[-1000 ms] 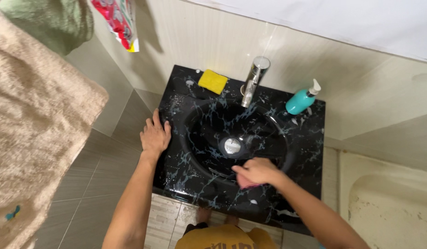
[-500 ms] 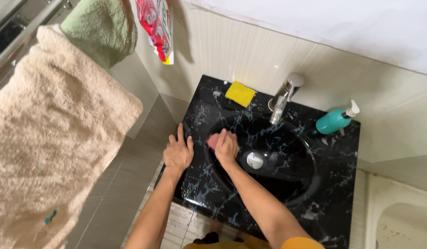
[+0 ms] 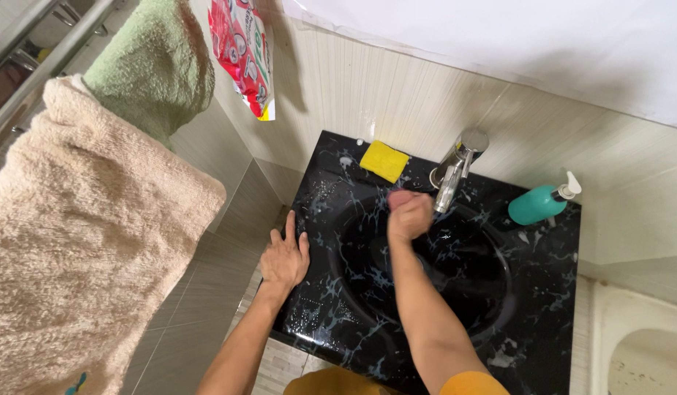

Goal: The person cleans a black marble sink and the surrounding countertop using a pink cloth, moving around the faucet and along the edges of the basin.

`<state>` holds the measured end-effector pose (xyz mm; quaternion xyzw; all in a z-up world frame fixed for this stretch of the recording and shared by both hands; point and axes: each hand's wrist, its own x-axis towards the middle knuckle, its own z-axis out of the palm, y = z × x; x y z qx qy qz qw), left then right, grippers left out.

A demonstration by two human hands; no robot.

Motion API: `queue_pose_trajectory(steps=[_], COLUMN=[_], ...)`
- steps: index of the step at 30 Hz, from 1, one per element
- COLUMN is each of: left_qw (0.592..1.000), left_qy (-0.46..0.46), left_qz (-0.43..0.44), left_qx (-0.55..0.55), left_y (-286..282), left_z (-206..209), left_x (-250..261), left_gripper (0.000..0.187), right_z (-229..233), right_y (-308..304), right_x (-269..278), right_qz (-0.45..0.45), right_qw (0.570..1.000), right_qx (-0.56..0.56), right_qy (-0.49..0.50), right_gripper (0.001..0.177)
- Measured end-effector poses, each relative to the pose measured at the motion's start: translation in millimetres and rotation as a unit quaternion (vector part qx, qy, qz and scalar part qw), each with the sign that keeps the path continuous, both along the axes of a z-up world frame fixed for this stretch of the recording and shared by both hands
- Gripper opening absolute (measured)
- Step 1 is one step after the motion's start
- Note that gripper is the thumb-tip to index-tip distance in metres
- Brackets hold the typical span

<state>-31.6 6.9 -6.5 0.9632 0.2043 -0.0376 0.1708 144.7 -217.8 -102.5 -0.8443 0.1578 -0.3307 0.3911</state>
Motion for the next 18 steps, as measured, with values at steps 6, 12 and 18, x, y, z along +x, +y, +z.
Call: queue_pose_trajectory(steps=[6, 12, 18], left_qw=[1.0, 1.0, 1.0], left_qy=[-0.004, -0.012, -0.005], left_qz=[0.008, 0.01, 0.01], left_qx=[-0.005, -0.012, -0.003], left_y=[0, 0, 0], left_z=[-2, -3, -4], left_x=[1, 2, 3], left_gripper=[0.069, 0.07, 0.069], right_z=[27, 50, 34], right_y=[74, 57, -28], right_x=[-61, -115, -146], right_qz=[0.338, 0.521, 0.627], right_qw=[0.935, 0.85, 0.717], right_qx=[-0.073, -0.019, 0.035], right_qy=[-0.076, 0.075, 0.303], right_gripper=[0.03, 0.043, 0.047])
